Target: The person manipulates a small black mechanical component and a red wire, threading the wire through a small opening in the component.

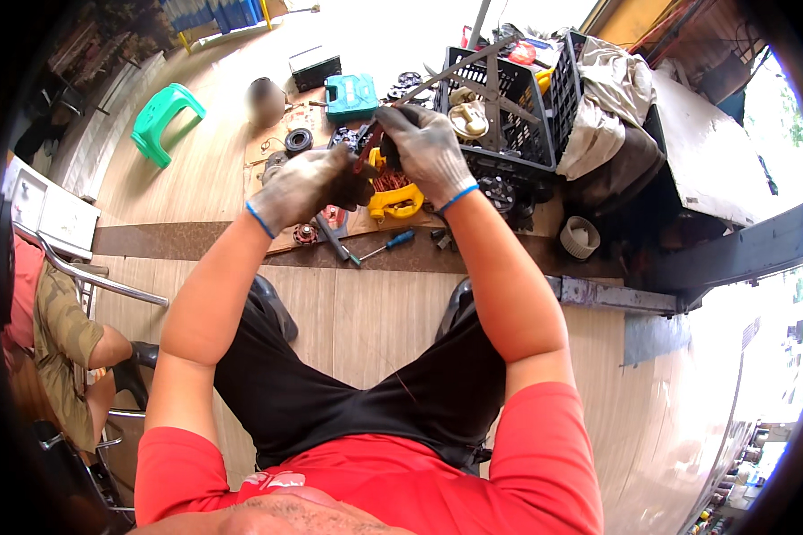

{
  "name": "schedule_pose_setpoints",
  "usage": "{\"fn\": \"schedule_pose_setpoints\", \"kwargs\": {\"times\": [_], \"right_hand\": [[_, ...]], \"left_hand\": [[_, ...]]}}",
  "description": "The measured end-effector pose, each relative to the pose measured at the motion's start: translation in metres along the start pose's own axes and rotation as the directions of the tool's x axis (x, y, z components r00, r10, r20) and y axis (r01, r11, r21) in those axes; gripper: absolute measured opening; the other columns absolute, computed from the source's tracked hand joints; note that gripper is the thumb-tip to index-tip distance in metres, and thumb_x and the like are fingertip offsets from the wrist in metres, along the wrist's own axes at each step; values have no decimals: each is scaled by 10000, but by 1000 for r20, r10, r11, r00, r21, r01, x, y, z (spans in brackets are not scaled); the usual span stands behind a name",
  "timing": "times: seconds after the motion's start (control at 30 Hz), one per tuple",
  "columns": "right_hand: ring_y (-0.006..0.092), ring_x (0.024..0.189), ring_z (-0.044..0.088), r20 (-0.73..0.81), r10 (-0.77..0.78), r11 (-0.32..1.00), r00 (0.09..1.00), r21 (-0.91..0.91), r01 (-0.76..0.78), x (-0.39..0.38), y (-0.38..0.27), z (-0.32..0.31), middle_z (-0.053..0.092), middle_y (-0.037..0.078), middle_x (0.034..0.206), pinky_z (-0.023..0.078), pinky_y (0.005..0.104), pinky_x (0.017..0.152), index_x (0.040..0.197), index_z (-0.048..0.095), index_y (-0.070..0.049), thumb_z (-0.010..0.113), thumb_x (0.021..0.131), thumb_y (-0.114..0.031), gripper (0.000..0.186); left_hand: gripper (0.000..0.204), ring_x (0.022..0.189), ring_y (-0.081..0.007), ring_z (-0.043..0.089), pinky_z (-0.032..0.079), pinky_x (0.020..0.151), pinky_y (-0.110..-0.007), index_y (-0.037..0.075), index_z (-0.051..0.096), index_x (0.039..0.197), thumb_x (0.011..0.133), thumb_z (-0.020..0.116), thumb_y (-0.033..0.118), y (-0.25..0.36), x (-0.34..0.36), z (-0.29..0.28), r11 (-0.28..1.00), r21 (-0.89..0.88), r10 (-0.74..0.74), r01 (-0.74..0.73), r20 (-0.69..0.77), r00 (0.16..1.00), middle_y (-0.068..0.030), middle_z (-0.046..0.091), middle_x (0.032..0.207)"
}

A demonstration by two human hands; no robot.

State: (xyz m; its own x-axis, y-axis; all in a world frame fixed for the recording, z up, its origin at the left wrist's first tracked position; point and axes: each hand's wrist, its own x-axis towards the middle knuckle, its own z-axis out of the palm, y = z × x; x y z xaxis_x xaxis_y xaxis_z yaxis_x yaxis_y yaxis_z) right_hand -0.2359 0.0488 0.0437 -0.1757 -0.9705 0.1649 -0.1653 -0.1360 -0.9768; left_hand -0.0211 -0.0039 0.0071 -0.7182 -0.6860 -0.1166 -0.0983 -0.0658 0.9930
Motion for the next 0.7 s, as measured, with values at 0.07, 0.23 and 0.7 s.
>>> {"fn": "schedule_pose_setpoints", "kwargs": {"times": [0.07,0.23,0.7], "right_hand": [[66,747,610,45,-26,986,999,168,18,3,3,-7,726,37,861,507,235,644,1123,738,25,683,1034,-282,324],[51,762,582,167,52,987,985,139,-76,-3,-4,-11,697,5,860,486,227,662,1073,735,13,680,1033,-269,290],[56,747,591,203,36,982,979,177,-73,-10,-16,-1,691,4,842,491,226,670,1014,729,1,660,1040,-258,270]], "left_hand": [[757,978,-283,736,581,859,-413,-35,634,1312,1019,497,649,6,-5,0,939,-327,-75,101,93,993,-175,746,1159],[640,988,-299,733,579,860,-418,-51,619,1327,1085,467,522,-3,0,5,851,-501,10,155,312,950,-193,746,1125],[435,886,-238,721,594,829,-392,-44,673,1213,1077,583,359,-16,5,21,837,-548,154,8,249,956,-137,742,1071]]}}
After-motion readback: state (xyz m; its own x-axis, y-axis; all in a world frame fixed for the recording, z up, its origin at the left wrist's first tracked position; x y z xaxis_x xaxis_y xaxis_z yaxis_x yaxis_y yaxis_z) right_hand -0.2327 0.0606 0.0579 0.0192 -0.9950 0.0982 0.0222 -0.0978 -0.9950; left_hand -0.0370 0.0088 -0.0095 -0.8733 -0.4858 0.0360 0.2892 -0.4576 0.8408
